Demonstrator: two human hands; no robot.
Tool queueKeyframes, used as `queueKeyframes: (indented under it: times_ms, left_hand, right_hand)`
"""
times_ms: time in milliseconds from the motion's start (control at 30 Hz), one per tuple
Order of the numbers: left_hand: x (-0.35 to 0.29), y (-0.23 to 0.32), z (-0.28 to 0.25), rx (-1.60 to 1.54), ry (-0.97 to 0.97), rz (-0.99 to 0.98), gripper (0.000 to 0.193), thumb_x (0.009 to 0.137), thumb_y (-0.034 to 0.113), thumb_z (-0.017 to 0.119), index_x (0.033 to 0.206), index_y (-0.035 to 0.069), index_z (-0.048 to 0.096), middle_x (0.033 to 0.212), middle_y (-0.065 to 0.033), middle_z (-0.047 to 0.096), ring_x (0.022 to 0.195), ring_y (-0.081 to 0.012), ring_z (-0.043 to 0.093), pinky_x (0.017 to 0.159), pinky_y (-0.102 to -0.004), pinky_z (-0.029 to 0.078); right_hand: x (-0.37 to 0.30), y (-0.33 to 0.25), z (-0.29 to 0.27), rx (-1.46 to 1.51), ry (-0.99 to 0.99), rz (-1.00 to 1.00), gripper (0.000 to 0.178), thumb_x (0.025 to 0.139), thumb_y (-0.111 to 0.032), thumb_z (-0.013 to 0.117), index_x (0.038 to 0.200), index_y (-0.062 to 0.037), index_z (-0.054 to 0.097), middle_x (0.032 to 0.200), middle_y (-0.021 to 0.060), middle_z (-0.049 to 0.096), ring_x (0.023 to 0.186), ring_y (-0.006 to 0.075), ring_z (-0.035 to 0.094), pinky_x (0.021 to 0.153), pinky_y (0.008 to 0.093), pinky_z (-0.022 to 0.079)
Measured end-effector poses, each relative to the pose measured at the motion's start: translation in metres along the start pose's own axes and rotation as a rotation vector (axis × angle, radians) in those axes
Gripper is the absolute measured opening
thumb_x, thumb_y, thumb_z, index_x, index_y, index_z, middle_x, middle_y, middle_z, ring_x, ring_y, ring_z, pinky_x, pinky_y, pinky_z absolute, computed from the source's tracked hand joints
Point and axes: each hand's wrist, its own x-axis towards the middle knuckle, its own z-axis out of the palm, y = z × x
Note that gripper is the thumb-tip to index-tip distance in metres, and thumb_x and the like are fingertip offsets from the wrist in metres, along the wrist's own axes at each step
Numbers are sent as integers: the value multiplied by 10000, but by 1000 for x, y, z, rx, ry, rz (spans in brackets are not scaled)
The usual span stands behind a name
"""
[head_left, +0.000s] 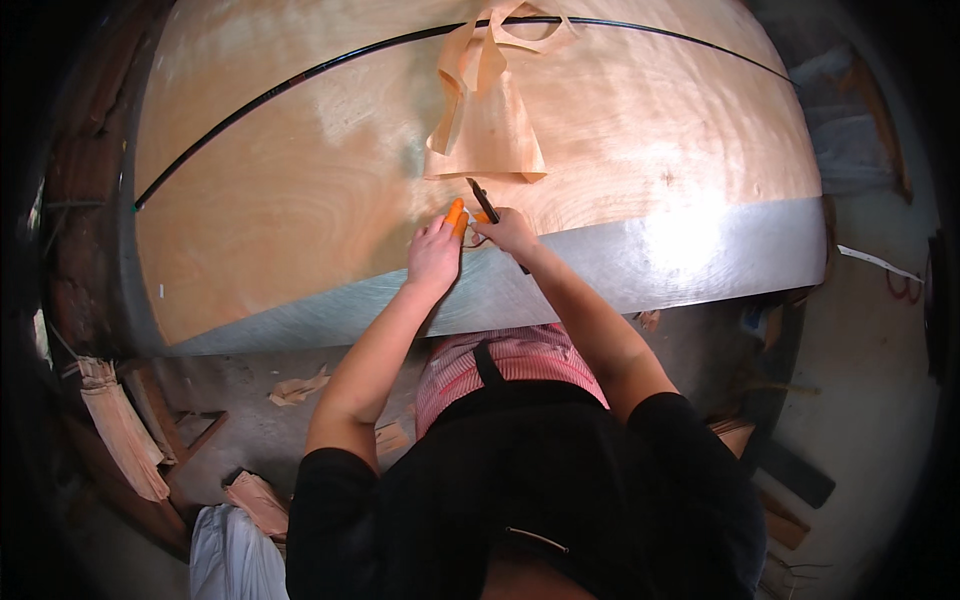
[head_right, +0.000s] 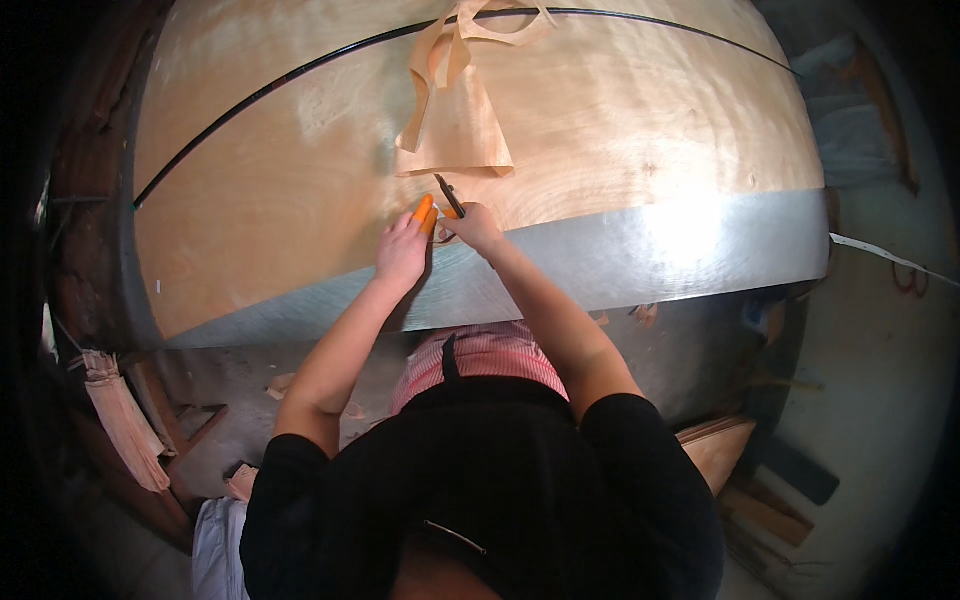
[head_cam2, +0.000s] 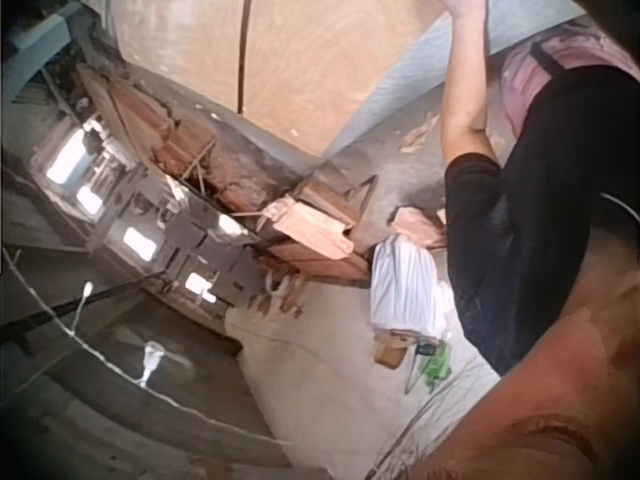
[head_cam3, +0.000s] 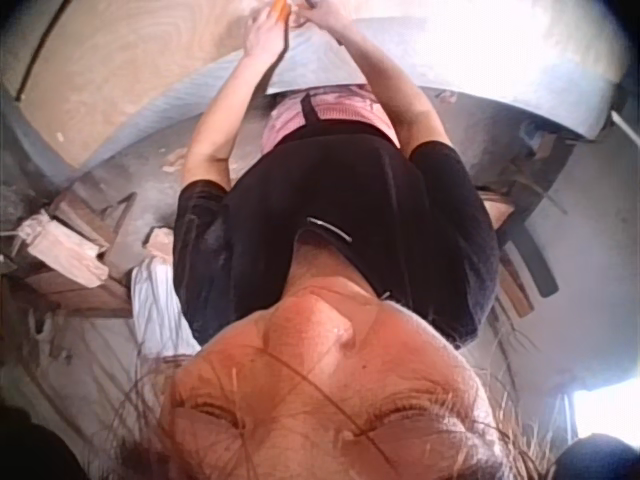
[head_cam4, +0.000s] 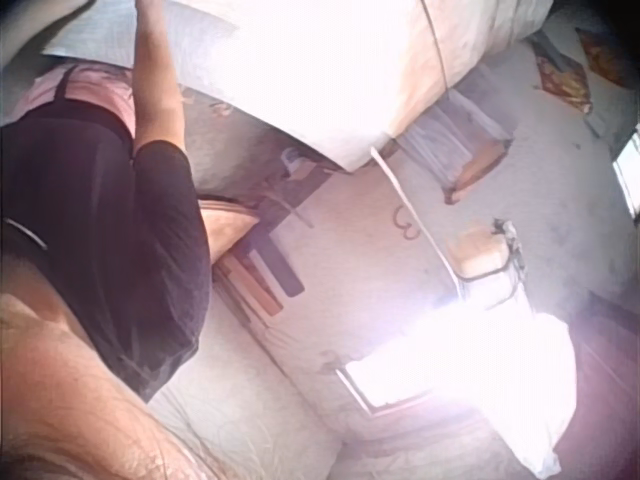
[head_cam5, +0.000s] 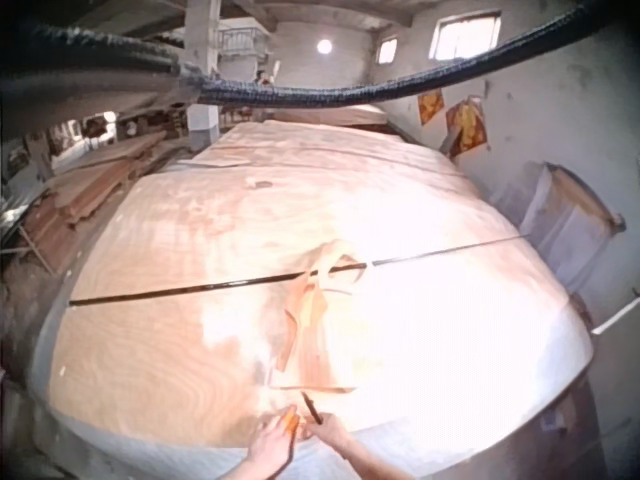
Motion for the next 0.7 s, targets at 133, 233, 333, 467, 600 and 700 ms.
queueKeyframes:
  times_ms: [133, 233, 333, 467, 600, 700]
  left_hand:
    - [0, 2, 8, 25, 49, -61, 258, 725, 137, 526, 943, 45, 629, 1020, -63, 530, 1024, -202, 455, 752, -359, 409]
    - [-2, 2, 9, 56, 141, 34, 212, 719, 149, 543, 858, 20, 636, 941, -81, 551, 987, -214, 463, 714, -346, 401]
    - [-1, 2, 13, 69, 127, 25, 252, 724, 148, 539, 924, 17, 620, 932, -80, 551, 979, -210, 461, 706, -346, 399]
    - [1, 6, 10, 77, -16, -16, 331, 719, 163, 554, 1025, 41, 585, 1031, -73, 531, 1026, -203, 451, 746, -362, 400]
    - [1, 4, 13, 78, 89, -12, 294, 737, 144, 534, 1009, 44, 589, 1054, -82, 526, 1009, -215, 460, 762, -362, 407]
    - [3, 5, 2, -127, 80, -67, 306, 743, 137, 529, 1027, 32, 574, 1137, -91, 495, 1022, -231, 454, 801, -391, 406]
  right_hand:
    - [19, 5, -10, -289, -34, 3, 261, 705, -270, 633, 721, -10, 611, 570, 30, 591, 484, 96, 473, 466, 255, 385]
    - [22, 6, -9, -445, -26, -8, 245, 691, -264, 617, 709, -20, 618, 604, 69, 611, 588, 161, 560, 560, 285, 434]
    - [22, 2, -12, -603, -38, -19, 246, 681, -267, 608, 734, -27, 622, 637, 82, 621, 643, 213, 590, 610, 311, 449]
    - [39, -10, -39, -821, -168, -32, 236, 684, -257, 603, 755, -33, 625, 662, 71, 625, 672, 220, 596, 625, 318, 451]
    - [18, -24, -87, -600, -304, -131, 174, 761, -202, 591, 825, -43, 620, 680, 25, 614, 624, 130, 534, 591, 279, 421]
    - [-37, -36, -106, -215, -217, -21, 181, 776, -210, 603, 845, -43, 607, 660, -8, 565, 593, 94, 474, 569, 245, 394]
